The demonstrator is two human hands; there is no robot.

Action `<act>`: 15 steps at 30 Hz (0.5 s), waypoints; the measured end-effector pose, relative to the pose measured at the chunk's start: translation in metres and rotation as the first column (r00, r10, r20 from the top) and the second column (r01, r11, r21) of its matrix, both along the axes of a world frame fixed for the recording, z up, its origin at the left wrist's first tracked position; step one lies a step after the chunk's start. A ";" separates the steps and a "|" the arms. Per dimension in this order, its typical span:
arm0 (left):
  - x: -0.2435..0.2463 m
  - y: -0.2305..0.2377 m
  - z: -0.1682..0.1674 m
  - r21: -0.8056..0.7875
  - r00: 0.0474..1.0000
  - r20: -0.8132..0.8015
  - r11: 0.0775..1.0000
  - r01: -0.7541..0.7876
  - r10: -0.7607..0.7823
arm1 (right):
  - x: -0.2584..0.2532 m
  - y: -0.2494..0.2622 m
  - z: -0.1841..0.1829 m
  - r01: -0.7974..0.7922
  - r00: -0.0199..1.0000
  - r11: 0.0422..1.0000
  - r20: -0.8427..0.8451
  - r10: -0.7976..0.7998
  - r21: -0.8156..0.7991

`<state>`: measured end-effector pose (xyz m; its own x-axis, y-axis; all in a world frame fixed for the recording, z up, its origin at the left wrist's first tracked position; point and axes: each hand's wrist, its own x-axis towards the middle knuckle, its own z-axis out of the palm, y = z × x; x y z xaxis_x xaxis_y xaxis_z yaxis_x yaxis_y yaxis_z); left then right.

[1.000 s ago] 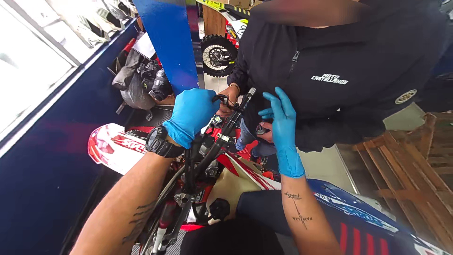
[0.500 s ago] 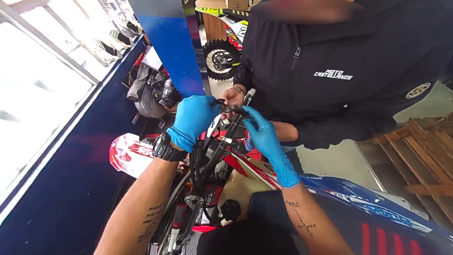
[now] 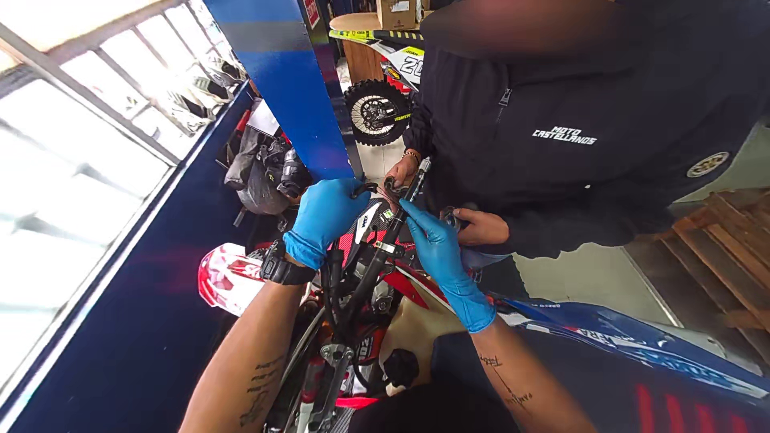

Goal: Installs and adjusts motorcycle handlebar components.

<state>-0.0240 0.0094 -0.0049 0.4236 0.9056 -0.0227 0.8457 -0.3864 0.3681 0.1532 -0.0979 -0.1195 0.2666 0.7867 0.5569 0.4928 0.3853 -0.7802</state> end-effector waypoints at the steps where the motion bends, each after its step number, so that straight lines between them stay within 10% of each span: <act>1: -0.001 -0.001 0.000 0.009 1.000 -0.003 1.000 0.006 -0.006 | -0.001 -0.001 -0.001 -0.001 1.000 1.000 -0.002 0.001 0.002; 15: -0.007 0.002 -0.004 -0.009 1.000 0.003 1.000 0.007 -0.007 | -0.003 -0.002 -0.003 -0.006 1.000 1.000 -0.026 0.006 0.001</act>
<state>-0.0308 0.0115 -0.0093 0.4304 0.9022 -0.0296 0.8417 -0.3892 0.3743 0.1507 -0.1004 -0.1226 0.2763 0.7875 0.5509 0.4700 0.3893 -0.7922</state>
